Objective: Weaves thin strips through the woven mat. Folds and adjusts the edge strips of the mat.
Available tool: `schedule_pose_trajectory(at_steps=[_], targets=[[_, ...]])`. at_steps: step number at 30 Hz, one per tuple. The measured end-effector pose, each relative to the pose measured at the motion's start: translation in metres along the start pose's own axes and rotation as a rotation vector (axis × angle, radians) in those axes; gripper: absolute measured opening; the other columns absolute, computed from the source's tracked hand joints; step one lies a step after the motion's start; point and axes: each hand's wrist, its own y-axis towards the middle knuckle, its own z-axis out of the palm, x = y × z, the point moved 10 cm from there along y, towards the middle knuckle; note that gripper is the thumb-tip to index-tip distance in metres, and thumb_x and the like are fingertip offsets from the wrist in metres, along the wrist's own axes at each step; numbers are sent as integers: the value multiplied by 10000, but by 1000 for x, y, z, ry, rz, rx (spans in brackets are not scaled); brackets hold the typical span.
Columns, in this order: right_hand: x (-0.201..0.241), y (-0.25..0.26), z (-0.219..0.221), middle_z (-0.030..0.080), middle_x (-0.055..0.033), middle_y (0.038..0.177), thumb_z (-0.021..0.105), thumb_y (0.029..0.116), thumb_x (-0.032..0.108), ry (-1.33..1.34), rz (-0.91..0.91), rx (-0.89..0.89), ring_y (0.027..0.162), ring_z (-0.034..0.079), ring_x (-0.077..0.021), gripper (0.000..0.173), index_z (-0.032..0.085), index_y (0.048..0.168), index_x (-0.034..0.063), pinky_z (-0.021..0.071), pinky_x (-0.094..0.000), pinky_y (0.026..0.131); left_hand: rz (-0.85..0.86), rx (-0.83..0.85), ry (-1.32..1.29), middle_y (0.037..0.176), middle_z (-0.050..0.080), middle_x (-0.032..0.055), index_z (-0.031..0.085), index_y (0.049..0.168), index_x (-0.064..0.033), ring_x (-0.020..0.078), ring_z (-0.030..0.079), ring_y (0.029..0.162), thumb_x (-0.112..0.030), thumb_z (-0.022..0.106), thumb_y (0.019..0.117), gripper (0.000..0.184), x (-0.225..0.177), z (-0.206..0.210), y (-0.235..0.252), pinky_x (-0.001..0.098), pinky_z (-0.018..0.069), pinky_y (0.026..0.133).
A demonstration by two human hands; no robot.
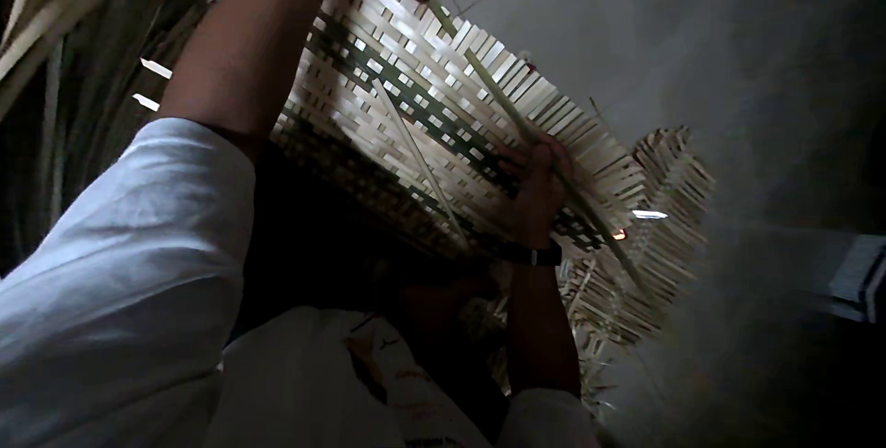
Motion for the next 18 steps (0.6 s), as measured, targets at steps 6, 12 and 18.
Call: schedule_pose_trajectory(at_steps=[6, 12, 18], targets=[[2, 7, 3, 757, -30, 1022, 415, 1120, 218, -47, -18, 2, 911, 754, -146, 330, 539, 1340, 5, 641, -326, 824, -151, -147, -44, 836, 669, -21, 669, 1005, -45, 16, 622, 692, -107, 668, 984, 65, 23, -11, -2, 176, 536, 689], [-3, 7, -1, 764, -66, 1064, 394, 1125, 211, -65, -32, 36, 961, 760, -185, 342, 535, 1350, -4, 642, -350, 863, -154, -139, -158, 896, 746, -32, 741, 1025, -85, 17, 704, 798, -131, 663, 987, 98, 27, -16, -10, 173, 557, 749], [2, 9, 0, 766, -37, 1026, 382, 1126, 205, -90, -45, 26, 923, 760, -151, 336, 548, 1340, 5, 645, -311, 811, -150, -192, -192, 819, 712, -24, 723, 988, -56, 18, 674, 707, -117, 682, 977, 74, 28, -20, -15, 171, 560, 687]])
